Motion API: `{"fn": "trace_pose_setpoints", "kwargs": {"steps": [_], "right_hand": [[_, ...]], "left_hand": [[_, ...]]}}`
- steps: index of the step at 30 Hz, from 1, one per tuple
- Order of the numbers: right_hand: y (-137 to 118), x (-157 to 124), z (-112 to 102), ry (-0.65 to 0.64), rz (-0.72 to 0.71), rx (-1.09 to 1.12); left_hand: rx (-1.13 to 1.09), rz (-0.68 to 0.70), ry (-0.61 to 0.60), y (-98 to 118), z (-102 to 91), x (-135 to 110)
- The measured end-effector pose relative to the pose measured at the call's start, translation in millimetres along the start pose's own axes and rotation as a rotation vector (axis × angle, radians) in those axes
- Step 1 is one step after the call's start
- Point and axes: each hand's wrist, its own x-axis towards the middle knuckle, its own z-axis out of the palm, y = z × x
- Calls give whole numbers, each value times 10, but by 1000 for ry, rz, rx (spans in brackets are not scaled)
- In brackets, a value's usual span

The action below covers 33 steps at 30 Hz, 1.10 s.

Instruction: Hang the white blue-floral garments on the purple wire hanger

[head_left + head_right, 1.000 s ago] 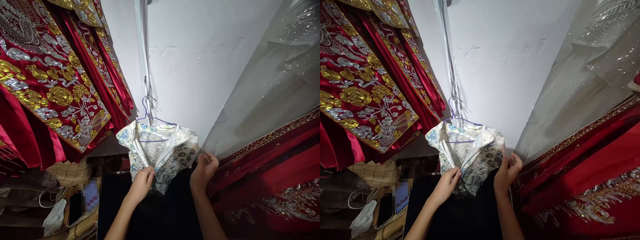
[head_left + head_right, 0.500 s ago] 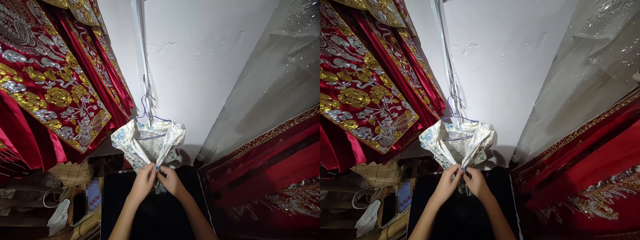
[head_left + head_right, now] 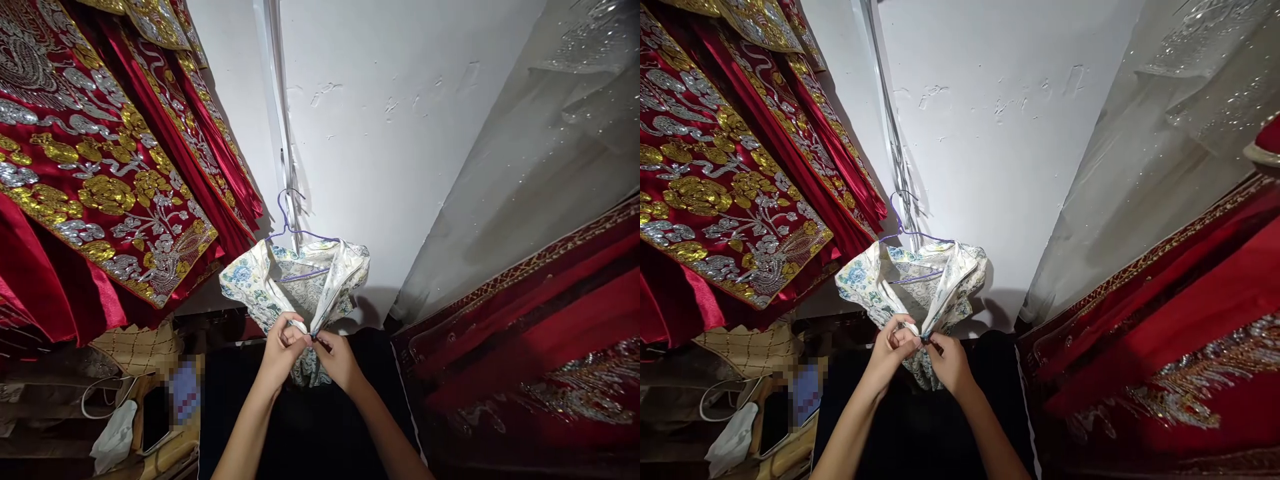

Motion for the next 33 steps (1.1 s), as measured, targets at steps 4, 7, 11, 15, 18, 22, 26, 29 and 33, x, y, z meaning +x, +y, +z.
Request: {"fn": "trace_pose_setpoints", "kwargs": {"steps": [4,7,11,15,18,22,26,29,33], "right_hand": [[102,0,240,126,-39,-95],[156,49,318,191,-94,-141],[184,126,268,184,-116,-139],[272,153,179,94,-68,-146],[249,180,47,-21,-36,-148],[-250,322,-303,9,-116,-5],[-1035,605,-705,175,-295,18],[-1377,811,-892,52,-372,-102],[-1457,915,-942,13,-509,-296]], "left_hand": [[-141,7,100,240,21,173],[-232,92,162,585,68,313],[-373,201,178,1086,135,434],[-361,336,143,1326,134,468],[-270,378,131,1264,114,445],[-84,400,121,1073,121,407],[21,407,99,989,173,389],[51,426,97,992,201,385],[83,460,133,968,186,414]]}}
